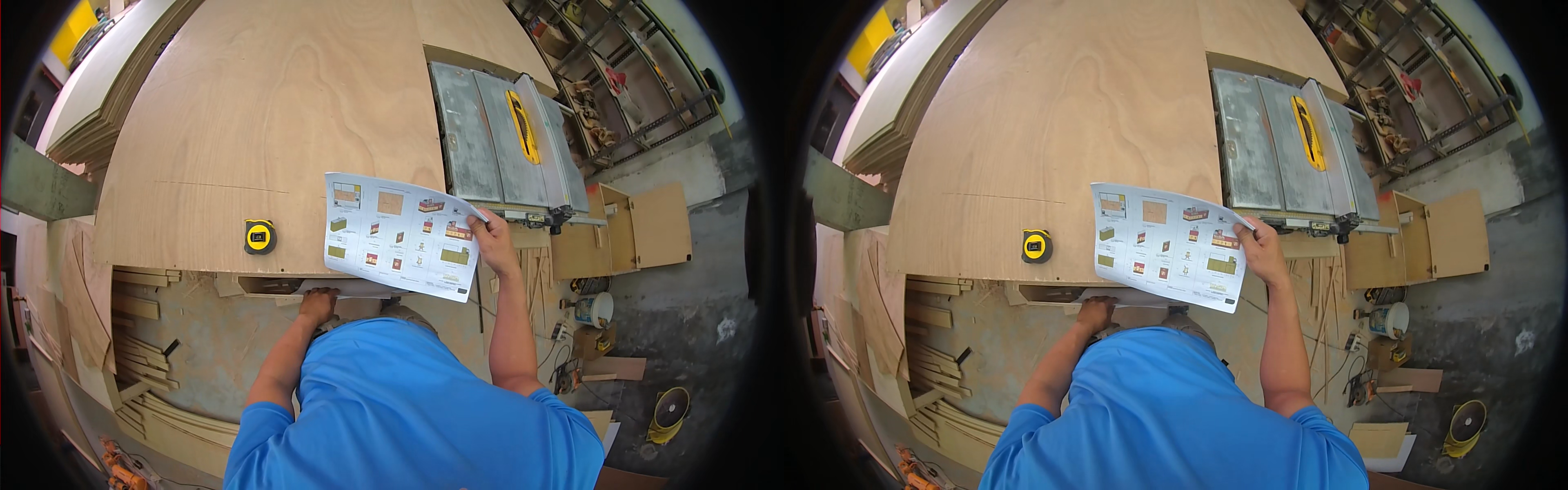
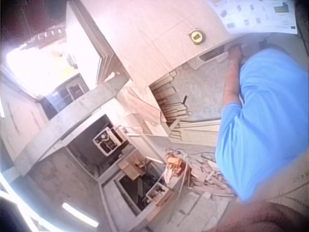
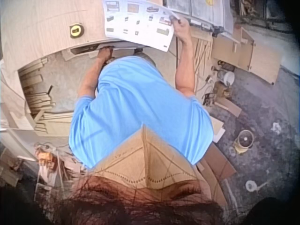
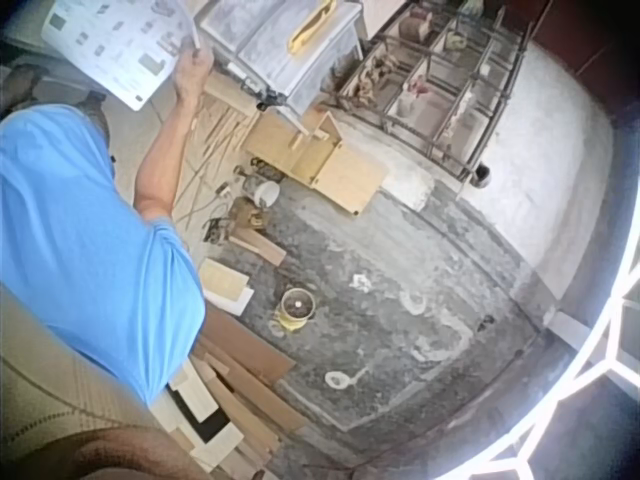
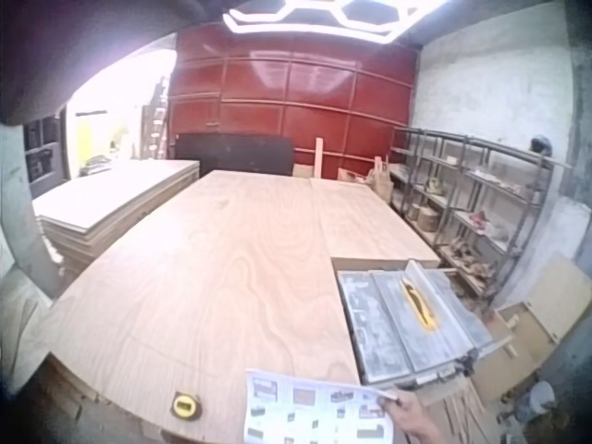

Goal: The recorder reads and flips through a printed furniture assembly instruction manual on a woodworking bench.

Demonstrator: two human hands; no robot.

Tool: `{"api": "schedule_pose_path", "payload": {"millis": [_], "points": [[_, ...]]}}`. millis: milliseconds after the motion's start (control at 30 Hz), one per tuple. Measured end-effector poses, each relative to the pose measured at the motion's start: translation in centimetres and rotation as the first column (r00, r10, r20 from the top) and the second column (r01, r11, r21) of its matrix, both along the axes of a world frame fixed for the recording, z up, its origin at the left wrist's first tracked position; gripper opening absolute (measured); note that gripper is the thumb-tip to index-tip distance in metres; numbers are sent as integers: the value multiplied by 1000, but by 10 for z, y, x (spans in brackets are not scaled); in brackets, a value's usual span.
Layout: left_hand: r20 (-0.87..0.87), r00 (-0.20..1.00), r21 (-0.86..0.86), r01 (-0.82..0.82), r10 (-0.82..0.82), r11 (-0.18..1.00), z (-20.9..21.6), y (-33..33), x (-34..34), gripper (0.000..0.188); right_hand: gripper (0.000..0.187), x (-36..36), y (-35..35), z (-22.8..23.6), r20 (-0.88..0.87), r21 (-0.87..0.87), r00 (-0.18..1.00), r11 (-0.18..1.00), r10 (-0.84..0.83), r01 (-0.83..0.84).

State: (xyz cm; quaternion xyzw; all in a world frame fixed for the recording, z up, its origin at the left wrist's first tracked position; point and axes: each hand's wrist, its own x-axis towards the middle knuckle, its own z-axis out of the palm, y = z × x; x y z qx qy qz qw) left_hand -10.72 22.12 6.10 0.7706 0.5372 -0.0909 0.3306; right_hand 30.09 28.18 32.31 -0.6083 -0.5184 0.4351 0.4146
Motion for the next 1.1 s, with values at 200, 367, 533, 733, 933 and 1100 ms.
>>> {"api": "schedule_pose_path", "payload": {"millis": [200, 367, 533, 733, 933, 1100], "points": [[-3, 1000, 22, 25, -24, 999, 4, 3, 3, 38, 24, 0, 0, 1, -5, 10, 1000, 1000, -3, 3], [-7, 1000, 47, 1, 0, 999, 7, 8, 0, 37, 22, -1, 10, -2, 10, 21, 1000, 1000, 2, -2], [-38, 994, 123, 110, -106, 986, 3, 3, 0, 43, 24, 1, 17, -20, 41, 33, 999, 999, -20, 18], [-61, 998, 55, 39, -36, 998, 48, 14, 56, 33, 35, 58, 10, -115, 550, 35, 831, 991, 89, -129], [-110, 991, 45, -73, 78, 996, 64, 0, 44, 31, 39, 6, 30, -85, 670, 77, 743, 995, 0, -69], [-65, 991, 70, -114, 118, 991, 67, -5, 44, 31, 39, 17, 32, -90, 684, 93, 729, 989, 18, -112]]}}
